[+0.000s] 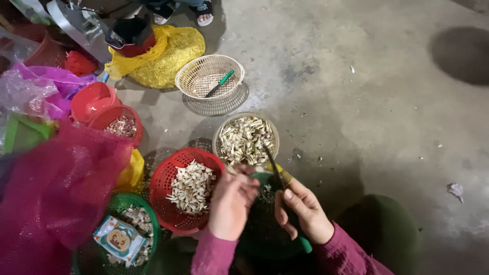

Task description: Trimming the ends of small vegetables using a knife and sorting them into different baskets

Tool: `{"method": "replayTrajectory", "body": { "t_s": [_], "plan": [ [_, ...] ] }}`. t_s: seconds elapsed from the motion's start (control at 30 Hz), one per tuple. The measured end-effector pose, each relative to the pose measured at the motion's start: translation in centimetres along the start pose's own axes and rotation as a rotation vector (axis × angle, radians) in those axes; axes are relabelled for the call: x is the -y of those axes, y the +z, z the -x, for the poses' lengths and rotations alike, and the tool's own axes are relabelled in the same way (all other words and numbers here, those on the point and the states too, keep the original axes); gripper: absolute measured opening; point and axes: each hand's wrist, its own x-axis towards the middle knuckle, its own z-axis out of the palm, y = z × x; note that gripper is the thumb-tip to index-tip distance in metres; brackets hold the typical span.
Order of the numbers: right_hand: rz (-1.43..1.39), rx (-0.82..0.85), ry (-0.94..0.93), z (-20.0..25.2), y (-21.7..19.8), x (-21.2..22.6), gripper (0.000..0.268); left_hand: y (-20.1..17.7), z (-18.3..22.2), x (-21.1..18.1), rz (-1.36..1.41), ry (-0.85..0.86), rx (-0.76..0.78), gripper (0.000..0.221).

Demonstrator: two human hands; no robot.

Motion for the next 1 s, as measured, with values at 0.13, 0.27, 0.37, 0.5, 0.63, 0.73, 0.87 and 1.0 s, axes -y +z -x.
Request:
{"method": "replayTrajectory", "body": {
  "t_s": [0.13, 0.27, 0.37, 0.5, 0.63, 0.73, 0.87, 1.0],
  "plan": [
    [0.075, 0.009, 0.077, 0.0, 0.1, -0.7, 0.063, -1.1, 0.6, 2.6, 0.252, -0.099, 0.069, 0.021],
    [0.481, 0.000, 0.050, 0.0, 0.8, -0.5, 0.067, -1.6, 0.1, 2.5, 0.172, 0.025, -0.002, 0.017],
    [0.592, 0.023, 0.013, 0.2, 0.1, -0.8, 0.070, -1.6, -0.4, 1.7, 0.041, 0.070, -0.014, 0.019],
    [0.691, 0.115, -0.069, 0.4, -0.2, -0.4, 0.062, -0.5, 0.0, 0.1, -0.419, 0.147, -0.007, 0.018],
    [0.688, 0.109, -0.060, 0.7, 0.1, 0.5, 0.057, -0.9, 0.5, -0.1, -0.501, 0.137, -0.011, 0.017],
    [0.668, 0.097, -0.081, 0.9, 0.6, 1.4, 0.057, -1.5, 0.7, -0.2, -0.449, 0.105, -0.008, 0.019],
    [0.635, 0.106, -0.057, 1.1, 0.2, 1.2, 0.060, -1.2, 1.1, -0.8, -0.536, 0.112, 0.039, 0.022],
    [0.661, 0.098, -0.037, 1.2, -0.2, 1.1, 0.060, -0.6, 1.3, -1.3, -0.594, 0.111, 0.047, 0.022]
  ]
}}
